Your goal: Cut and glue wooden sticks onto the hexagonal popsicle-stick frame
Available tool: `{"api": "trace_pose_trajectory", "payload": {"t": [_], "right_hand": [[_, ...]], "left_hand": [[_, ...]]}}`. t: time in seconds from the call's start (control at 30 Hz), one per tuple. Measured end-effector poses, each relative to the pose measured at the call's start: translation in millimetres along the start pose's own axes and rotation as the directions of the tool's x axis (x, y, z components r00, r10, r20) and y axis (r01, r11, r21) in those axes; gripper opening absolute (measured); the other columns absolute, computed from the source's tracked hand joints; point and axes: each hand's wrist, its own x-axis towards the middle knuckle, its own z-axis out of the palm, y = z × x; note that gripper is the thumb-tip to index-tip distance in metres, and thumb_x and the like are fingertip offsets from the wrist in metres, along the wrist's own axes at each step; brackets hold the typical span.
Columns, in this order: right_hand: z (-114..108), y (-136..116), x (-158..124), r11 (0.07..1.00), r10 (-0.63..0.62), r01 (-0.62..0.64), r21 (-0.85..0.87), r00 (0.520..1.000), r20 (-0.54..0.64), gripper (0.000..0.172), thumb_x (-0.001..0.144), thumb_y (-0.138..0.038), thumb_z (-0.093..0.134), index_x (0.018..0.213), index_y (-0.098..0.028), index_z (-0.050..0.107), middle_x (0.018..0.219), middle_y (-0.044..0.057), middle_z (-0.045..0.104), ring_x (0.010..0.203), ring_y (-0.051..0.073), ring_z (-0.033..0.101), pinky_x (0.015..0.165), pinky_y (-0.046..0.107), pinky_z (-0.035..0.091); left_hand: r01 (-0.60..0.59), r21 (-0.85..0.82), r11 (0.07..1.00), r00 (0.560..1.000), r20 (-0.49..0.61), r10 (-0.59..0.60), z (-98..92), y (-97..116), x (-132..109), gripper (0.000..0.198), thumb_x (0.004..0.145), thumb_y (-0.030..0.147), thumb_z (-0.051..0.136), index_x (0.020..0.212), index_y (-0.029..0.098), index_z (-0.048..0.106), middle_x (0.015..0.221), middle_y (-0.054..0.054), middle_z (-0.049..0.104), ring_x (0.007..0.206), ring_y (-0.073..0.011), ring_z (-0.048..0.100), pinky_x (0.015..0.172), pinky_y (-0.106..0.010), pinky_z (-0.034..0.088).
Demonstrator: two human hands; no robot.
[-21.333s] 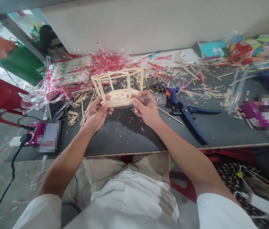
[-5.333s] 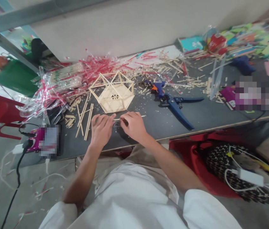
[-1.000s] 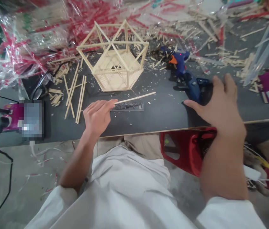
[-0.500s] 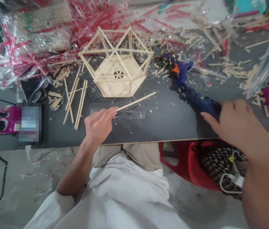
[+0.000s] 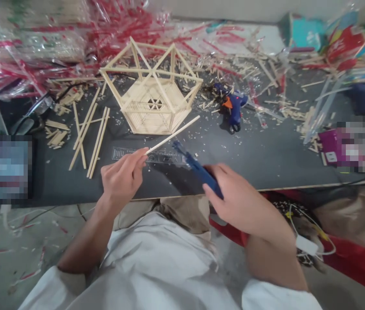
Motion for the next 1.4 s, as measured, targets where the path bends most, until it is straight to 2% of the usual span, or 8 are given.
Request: {"api": "trace_pose_trajectory", "payload": {"t": [0.1, 0.2, 0.4, 0.6, 0.83, 0.97, 1.17, 1.4], "right_hand": [[6.6, -17.7, 9.3, 0.993, -0.112, 0.112, 0.044, 0.994, 0.005, 0.043, 0.102, -0.040, 0.045, 0.140, -0.021, 0.054, 0.128, 0.014, 0.065, 0.112, 0.030, 0.069, 0.096, 0.043, 0.054], [9.9, -25.5, 12.2, 0.994, -0.097, 0.096, 0.053, 0.995, 0.015, 0.046, 0.104, -0.045, 0.046, 0.143, -0.022, 0.053, 0.135, 0.014, 0.063, 0.116, 0.030, 0.068, 0.096, 0.042, 0.054], [7.8, -36.6, 19.0, 0.990, -0.113, 0.111, 0.087, 0.993, 0.018, 0.046, 0.104, -0.046, 0.047, 0.142, -0.021, 0.055, 0.131, 0.014, 0.066, 0.112, 0.030, 0.069, 0.093, 0.041, 0.057], [8.8, -47.9, 28.3, 0.977, -0.177, 0.176, 0.118, 0.984, -0.006, 0.041, 0.102, -0.039, 0.050, 0.139, -0.022, 0.058, 0.128, 0.013, 0.069, 0.111, 0.030, 0.070, 0.095, 0.041, 0.058], [17.1, -54.5, 27.0, 0.981, -0.182, 0.183, 0.063, 0.983, -0.022, 0.044, 0.103, -0.038, 0.048, 0.143, -0.020, 0.055, 0.133, 0.014, 0.065, 0.114, 0.030, 0.070, 0.097, 0.043, 0.058], [28.3, -58.7, 22.5, 0.978, -0.206, 0.208, 0.006, 0.973, -0.104, 0.048, 0.101, -0.033, 0.050, 0.146, -0.016, 0.051, 0.132, 0.017, 0.064, 0.115, 0.032, 0.070, 0.098, 0.045, 0.059], [44.5, -64.4, 19.1, 0.970, -0.233, 0.215, -0.111, 0.951, -0.201, 0.053, 0.097, -0.025, 0.050, 0.148, -0.010, 0.048, 0.129, 0.021, 0.062, 0.116, 0.037, 0.067, 0.099, 0.054, 0.059], [43.4, -60.2, 19.7, 0.972, -0.233, 0.224, -0.066, 0.953, -0.195, 0.059, 0.091, -0.018, 0.051, 0.149, -0.013, 0.047, 0.133, 0.020, 0.062, 0.120, 0.036, 0.068, 0.101, 0.052, 0.060]], "left_hand": [[0.026, 0.023, 0.999, 1.000, -0.013, -0.026, -2.3, 1.0, -0.2, 0.016, 0.105, 0.015, 0.058, 0.113, 0.014, 0.071, 0.070, 0.002, 0.073, 0.055, -0.0065, 0.066, 0.050, -0.020, 0.040], [0.048, 0.013, 0.999, 0.999, -0.011, -0.048, -4.8, 1.3, -0.3, 0.016, 0.104, 0.014, 0.058, 0.113, 0.013, 0.071, 0.068, 0.002, 0.071, 0.056, -0.0066, 0.067, 0.052, -0.020, 0.041], [-0.026, -0.047, 0.999, 0.999, 0.033, 0.028, -4.4, 0.5, -0.4, 0.019, 0.105, 0.013, 0.056, 0.118, 0.014, 0.069, 0.076, 0.000, 0.076, 0.060, -0.0067, 0.070, 0.057, -0.017, 0.047], [0.040, -0.039, 0.998, 0.999, 0.037, -0.038, -4.0, 0.5, -3.4, 0.025, 0.106, 0.016, 0.052, 0.124, 0.016, 0.070, 0.083, -0.002, 0.080, 0.062, -0.0080, 0.072, 0.059, -0.019, 0.049], [0.014, -0.030, 0.999, 1.000, 0.001, -0.014, -4.6, 0.1, -3.5, 0.020, 0.105, 0.014, 0.054, 0.117, 0.012, 0.070, 0.080, -0.003, 0.079, 0.061, -0.0097, 0.072, 0.060, -0.020, 0.050], [0.022, -0.008, 1.000, 0.999, 0.030, -0.022, -6.2, -0.5, -3.4, 0.022, 0.107, 0.016, 0.050, 0.114, 0.013, 0.070, 0.083, -0.005, 0.080, 0.065, -0.0109, 0.074, 0.060, -0.021, 0.050], [0.020, -0.009, 1.000, 1.000, -0.003, -0.020, -5.4, -2.1, -4.6, 0.020, 0.106, 0.014, 0.050, 0.104, 0.012, 0.070, 0.075, -0.004, 0.077, 0.060, -0.0121, 0.071, 0.056, -0.023, 0.045], [-0.022, 0.026, 0.999, 1.000, -0.006, 0.022, -6.9, -1.4, -2.7, 0.023, 0.106, 0.013, 0.047, 0.106, 0.011, 0.070, 0.080, -0.006, 0.078, 0.060, -0.0117, 0.069, 0.058, -0.022, 0.047]]}}
